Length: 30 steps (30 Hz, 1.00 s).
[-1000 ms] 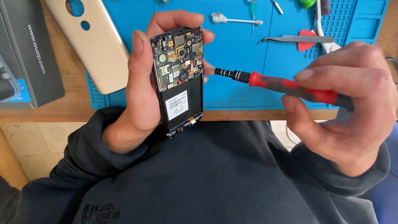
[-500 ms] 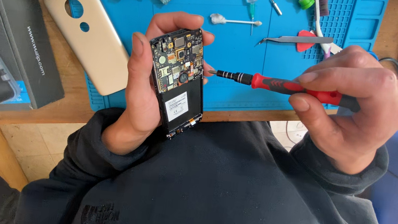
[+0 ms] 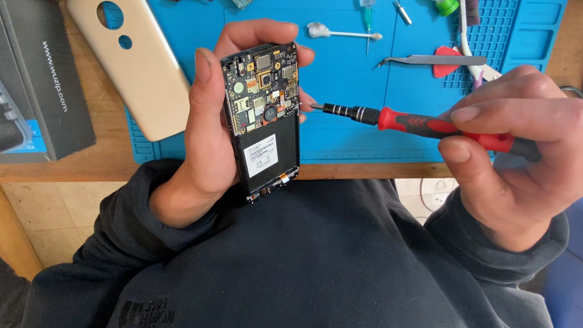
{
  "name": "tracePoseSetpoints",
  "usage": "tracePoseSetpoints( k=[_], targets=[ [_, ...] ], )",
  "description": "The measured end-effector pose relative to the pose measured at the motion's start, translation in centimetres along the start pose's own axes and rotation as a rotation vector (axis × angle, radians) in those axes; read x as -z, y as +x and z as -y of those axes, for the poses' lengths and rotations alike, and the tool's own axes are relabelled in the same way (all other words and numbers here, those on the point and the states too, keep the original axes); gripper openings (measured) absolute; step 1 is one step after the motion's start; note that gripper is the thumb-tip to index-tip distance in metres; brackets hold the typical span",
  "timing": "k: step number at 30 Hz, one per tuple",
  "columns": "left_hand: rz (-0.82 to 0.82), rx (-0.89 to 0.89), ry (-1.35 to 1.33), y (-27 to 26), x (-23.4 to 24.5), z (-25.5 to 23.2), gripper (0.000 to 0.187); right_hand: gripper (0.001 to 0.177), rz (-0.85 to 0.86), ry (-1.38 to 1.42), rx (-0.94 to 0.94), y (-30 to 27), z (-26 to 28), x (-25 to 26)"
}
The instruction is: The person uses a screwdriver to remove screws from a disassembled smartphone motherboard and then uses tweezers to lift and remove small components from the board. The person continues to manipulate the board and components with the tools on a blue work mat.
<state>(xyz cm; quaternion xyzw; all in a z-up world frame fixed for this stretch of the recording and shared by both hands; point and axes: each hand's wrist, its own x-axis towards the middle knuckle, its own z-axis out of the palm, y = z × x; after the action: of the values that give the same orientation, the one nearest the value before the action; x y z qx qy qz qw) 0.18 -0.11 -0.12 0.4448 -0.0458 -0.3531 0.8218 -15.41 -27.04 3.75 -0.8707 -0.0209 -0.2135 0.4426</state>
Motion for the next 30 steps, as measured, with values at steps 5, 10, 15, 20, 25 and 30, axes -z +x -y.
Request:
tracePoseSetpoints(
  k=[5, 10, 15, 20, 25, 30],
  targets=[
    [0.038, -0.022, -0.062, 0.3, 0.4, 0.7, 0.077, 0.036, -0.134, 0.068, -0.082, -0.8, -0.6, -0.7],
    [0.084, -0.032, -0.041, 0.5, 0.2, 0.2, 0.077, 0.043, -0.244, 0.209, -0.208, -0.1, -0.3, -1.8],
    [0.082, -0.141, 0.295, 0.2, -0.2, -1.0, 0.054, 0.04, -0.278, 0.381, -0.281, -1.3, -2.0, -1.9],
    [-0.003, -0.376, 0.783, 0.6, -0.3, -2.1, 0.05, 0.039, -0.32, 0.481, -0.185, -1.8, -4.7, -2.3],
    [0.008, -0.454, 1.145, 0.7, 0.2, -2.6, 0.044, 0.035, -0.366, 0.587, -0.158, -2.2, -5.0, -2.8],
    [0.036, -0.494, 1.325, 0.5, -0.1, -2.4, 0.042, 0.03, -0.367, 0.731, -0.243, -2.4, -4.5, -3.4]
  ],
)
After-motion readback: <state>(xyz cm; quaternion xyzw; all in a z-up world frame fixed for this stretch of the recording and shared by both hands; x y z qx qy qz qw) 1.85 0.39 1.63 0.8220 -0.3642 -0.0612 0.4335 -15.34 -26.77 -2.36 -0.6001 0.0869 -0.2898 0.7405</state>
